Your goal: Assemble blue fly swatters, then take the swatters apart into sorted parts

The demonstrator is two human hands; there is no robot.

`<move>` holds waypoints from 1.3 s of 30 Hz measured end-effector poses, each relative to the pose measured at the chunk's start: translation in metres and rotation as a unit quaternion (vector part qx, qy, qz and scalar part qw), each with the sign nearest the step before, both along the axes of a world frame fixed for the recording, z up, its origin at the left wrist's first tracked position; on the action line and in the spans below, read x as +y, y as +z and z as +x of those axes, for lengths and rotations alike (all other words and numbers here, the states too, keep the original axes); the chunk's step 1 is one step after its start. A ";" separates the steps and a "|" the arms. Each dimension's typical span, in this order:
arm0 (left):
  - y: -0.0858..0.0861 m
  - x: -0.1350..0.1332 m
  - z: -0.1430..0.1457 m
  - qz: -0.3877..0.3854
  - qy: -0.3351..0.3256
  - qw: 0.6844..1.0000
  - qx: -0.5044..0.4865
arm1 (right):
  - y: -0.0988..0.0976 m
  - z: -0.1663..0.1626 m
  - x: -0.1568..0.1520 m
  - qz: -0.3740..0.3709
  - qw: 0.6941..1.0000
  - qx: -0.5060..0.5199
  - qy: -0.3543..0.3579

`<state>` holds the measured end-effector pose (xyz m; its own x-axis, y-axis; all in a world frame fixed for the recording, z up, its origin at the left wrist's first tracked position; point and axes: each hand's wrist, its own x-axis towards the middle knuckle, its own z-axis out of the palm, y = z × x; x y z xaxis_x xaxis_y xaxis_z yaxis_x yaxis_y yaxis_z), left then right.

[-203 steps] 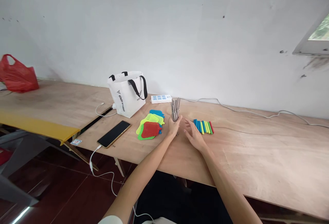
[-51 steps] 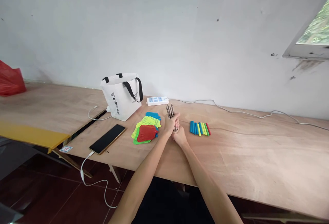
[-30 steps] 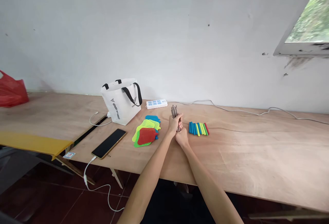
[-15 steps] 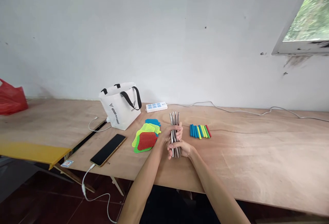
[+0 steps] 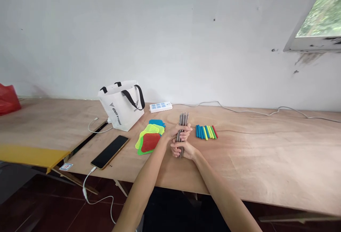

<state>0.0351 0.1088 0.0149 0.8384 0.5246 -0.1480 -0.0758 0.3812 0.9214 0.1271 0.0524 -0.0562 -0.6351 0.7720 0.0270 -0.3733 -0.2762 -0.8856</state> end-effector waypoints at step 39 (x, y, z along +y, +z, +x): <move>-0.005 -0.009 0.061 0.183 0.453 0.869 0.079 | -0.010 0.005 0.021 0.115 0.837 -0.201 -0.496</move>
<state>0.0958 0.1001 0.0100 0.0414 0.9949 0.0919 -0.0529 -0.0897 0.9946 0.1322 0.0732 -0.0661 0.3214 0.9287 0.1849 0.0227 0.1876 -0.9820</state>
